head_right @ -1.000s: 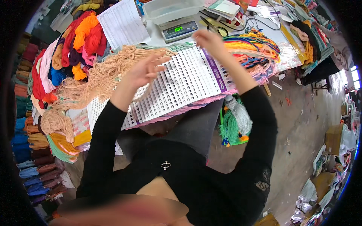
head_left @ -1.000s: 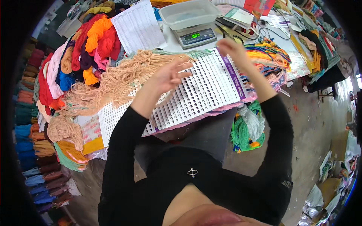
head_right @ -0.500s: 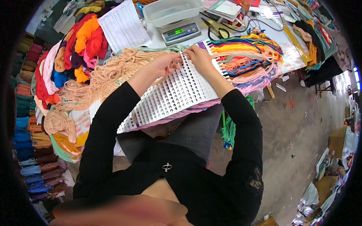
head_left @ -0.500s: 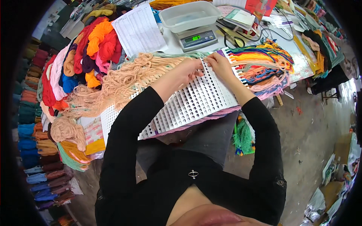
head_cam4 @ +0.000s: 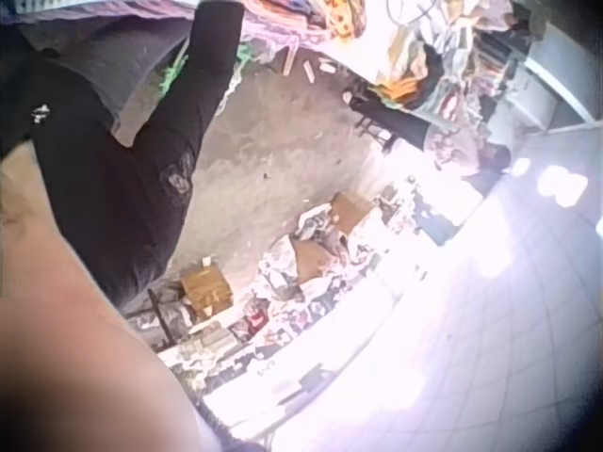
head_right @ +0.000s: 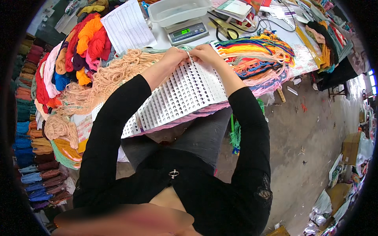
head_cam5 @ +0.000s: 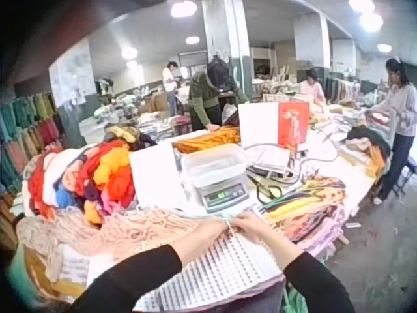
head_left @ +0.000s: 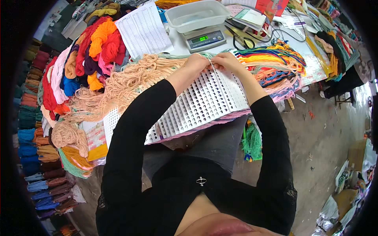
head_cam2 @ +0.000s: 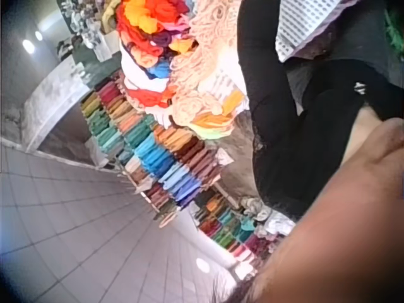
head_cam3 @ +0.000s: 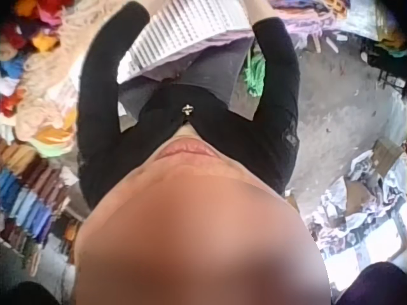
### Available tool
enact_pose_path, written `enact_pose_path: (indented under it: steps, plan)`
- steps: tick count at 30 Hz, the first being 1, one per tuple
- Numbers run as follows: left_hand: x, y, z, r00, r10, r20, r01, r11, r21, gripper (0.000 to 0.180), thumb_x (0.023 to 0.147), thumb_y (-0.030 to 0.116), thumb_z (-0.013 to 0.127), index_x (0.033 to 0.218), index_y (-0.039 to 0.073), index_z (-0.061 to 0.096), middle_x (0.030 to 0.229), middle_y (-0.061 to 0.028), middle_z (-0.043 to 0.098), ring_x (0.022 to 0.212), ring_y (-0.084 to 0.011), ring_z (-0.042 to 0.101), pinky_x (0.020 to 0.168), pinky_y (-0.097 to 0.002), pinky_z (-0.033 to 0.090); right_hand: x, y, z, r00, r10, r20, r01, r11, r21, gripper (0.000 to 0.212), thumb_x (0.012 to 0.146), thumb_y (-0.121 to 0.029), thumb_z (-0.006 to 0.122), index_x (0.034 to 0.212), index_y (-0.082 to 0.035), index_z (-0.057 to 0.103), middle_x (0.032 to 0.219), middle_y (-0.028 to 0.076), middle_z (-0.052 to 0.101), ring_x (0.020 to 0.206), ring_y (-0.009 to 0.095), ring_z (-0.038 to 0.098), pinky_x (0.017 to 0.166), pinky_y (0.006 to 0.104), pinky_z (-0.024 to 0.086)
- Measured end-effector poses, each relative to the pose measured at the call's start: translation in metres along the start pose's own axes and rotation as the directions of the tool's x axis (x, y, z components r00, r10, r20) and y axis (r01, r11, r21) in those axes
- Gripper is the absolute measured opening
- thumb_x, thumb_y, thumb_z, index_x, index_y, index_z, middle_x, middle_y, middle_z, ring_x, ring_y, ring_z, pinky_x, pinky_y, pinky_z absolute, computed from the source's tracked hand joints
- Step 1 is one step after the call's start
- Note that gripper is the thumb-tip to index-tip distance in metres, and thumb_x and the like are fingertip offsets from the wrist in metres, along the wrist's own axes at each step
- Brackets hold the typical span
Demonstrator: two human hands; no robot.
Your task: Preparing yarn color sample s by attaching them to a reference board and trim ming with scissor s.
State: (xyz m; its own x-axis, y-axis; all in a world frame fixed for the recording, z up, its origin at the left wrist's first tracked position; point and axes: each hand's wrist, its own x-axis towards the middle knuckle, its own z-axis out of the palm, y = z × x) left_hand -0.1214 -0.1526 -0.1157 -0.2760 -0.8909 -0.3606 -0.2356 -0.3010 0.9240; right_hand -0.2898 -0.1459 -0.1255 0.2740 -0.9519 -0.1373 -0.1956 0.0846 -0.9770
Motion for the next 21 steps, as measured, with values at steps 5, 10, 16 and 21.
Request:
enact_pose_path:
  steps: [5,10,16,21]
  plan:
    - [-0.022,0.010,-0.017,0.937,0.339,-0.083,-0.222,0.762,0.608,0.014,0.071,0.014,0.057,0.071,0.007,0.069,0.060,-0.0036,0.064,0.044,-0.0090,0.053,0.045,-0.0263,0.044,0.005,0.018,0.002,0.996,-0.051,-0.076,0.019,0.931,-0.364,0.029,0.076,-0.026,0.061,0.098,-0.008,0.056,0.072,0.004,0.066,0.069,0.017,0.063,0.064,0.0297,0.046]
    - [-0.019,0.003,-0.031,0.984,0.179,-0.021,-0.176,0.980,0.092,0.019,0.078,0.012,0.056,0.083,-0.004,0.065,0.073,-0.0102,0.067,0.040,-0.0076,0.044,0.039,-0.0217,0.035,-0.006,0.011,0.003,0.990,-0.102,-0.101,0.047,0.895,-0.443,0.026,0.080,-0.021,0.061,0.100,-0.006,0.054,0.067,0.003,0.063,0.057,0.010,0.057,0.054,0.0247,0.043]
    - [-0.009,-0.006,-0.033,0.992,0.116,-0.041,-0.108,0.980,0.168,0.025,0.082,0.019,0.051,0.078,-0.002,0.063,0.071,-0.0092,0.066,0.043,-0.0096,0.049,0.041,-0.0260,0.040,-0.010,-0.001,0.010,0.991,-0.022,-0.129,-0.045,0.871,-0.490,0.028,0.078,-0.033,0.059,0.098,-0.014,0.059,0.075,0.003,0.067,0.075,0.019,0.064,0.067,0.0315,0.046]
    - [-0.003,-0.009,-0.042,0.981,0.194,-0.020,-0.192,0.977,0.090,0.018,0.086,0.014,0.052,0.083,0.002,0.065,0.067,-0.0045,0.063,0.043,-0.0073,0.045,0.040,-0.0236,0.036,-0.013,0.004,0.021,0.964,-0.174,-0.199,0.010,0.777,-0.629,0.029,0.079,-0.036,0.055,0.098,-0.015,0.058,0.084,0.010,0.066,0.082,0.029,0.063,0.070,0.0400,0.047]
